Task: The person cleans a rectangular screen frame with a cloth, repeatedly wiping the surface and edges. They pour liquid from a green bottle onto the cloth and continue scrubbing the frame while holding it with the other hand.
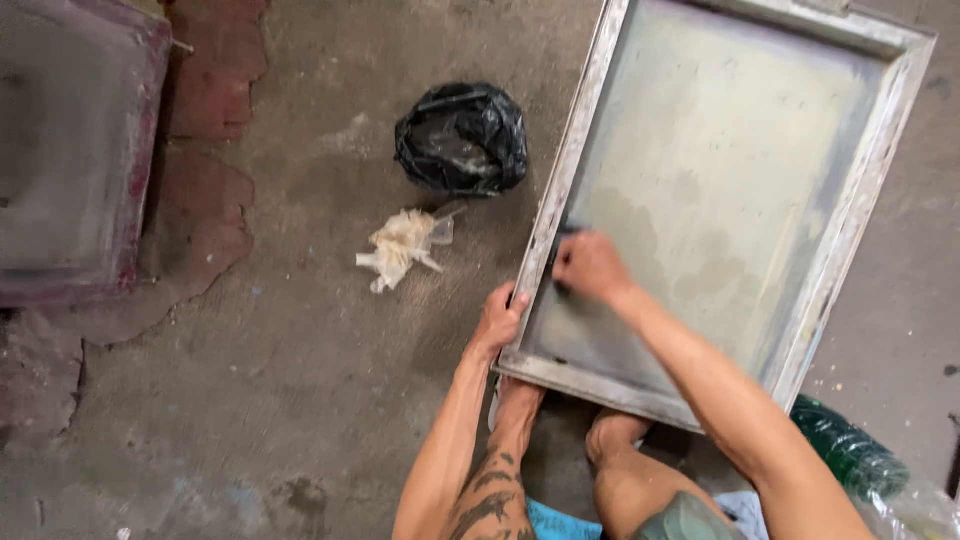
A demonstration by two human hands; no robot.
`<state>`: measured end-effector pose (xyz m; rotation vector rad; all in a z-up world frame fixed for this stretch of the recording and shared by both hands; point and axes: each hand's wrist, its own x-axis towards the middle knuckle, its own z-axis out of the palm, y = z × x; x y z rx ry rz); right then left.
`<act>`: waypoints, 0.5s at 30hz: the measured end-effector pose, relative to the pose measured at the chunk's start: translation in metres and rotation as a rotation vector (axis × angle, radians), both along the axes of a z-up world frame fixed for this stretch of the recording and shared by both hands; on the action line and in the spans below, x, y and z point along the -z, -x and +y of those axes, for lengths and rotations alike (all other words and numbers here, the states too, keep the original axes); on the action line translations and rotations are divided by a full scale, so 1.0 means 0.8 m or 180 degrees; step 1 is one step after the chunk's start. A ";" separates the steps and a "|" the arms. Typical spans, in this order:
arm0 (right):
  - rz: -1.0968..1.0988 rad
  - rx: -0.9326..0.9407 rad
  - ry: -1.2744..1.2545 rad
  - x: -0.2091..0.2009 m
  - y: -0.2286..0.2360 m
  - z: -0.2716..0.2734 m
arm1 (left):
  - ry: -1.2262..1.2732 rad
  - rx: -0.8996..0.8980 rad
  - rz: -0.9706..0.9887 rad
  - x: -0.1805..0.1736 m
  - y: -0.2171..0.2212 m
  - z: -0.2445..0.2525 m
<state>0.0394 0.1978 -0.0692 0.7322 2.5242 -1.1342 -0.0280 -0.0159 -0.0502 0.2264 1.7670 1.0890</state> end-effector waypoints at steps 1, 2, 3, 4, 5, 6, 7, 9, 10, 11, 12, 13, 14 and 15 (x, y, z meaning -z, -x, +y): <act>-0.0036 0.0005 0.0045 -0.001 0.003 0.012 | 0.0045 0.0005 -0.0036 -0.002 -0.001 -0.001; 0.0119 0.0022 -0.0033 -0.002 0.006 0.024 | 0.0032 -0.0030 -0.0109 -0.004 -0.003 -0.002; 0.0293 0.0047 -0.0145 -0.004 0.014 0.044 | -0.0014 -0.0057 -0.0162 -0.005 0.001 0.006; 0.0278 0.0061 -0.0134 -0.006 -0.005 0.013 | -0.0001 -0.0043 -0.0177 -0.009 -0.007 -0.004; 0.0157 -0.0082 -0.0091 -0.007 -0.008 -0.003 | 0.0005 -0.0046 -0.0186 -0.008 -0.004 -0.001; 0.0034 -0.0225 -0.0051 -0.007 -0.011 -0.019 | 0.0012 -0.0049 -0.0195 -0.007 -0.001 0.002; 0.0031 -0.0236 -0.0054 -0.007 -0.006 -0.003 | 0.0009 -0.0060 -0.0199 -0.015 0.004 0.011; 0.0211 0.0113 -0.0168 -0.003 -0.003 0.016 | 0.0024 -0.0033 -0.0222 -0.031 0.007 0.015; 0.0176 0.0121 -0.0120 -0.003 -0.010 0.003 | 0.0072 -0.0027 -0.0255 -0.024 0.000 0.004; 0.0212 0.0126 -0.0240 -0.005 -0.011 0.000 | 0.0044 -0.0046 -0.0239 -0.017 -0.002 0.003; 0.0247 0.0131 -0.0360 -0.008 -0.012 -0.003 | 0.0016 -0.0064 -0.0224 -0.011 -0.003 0.002; 0.0284 0.0121 -0.0399 -0.005 -0.021 -0.015 | -0.0024 -0.0073 -0.0188 -0.015 0.000 0.005; 0.0199 0.0078 -0.0267 -0.001 -0.028 -0.028 | -0.0027 -0.0064 -0.0204 -0.018 0.003 0.008; 0.0068 0.0027 -0.0093 0.004 -0.047 -0.051 | 0.0014 -0.0063 -0.0264 -0.022 -0.005 0.001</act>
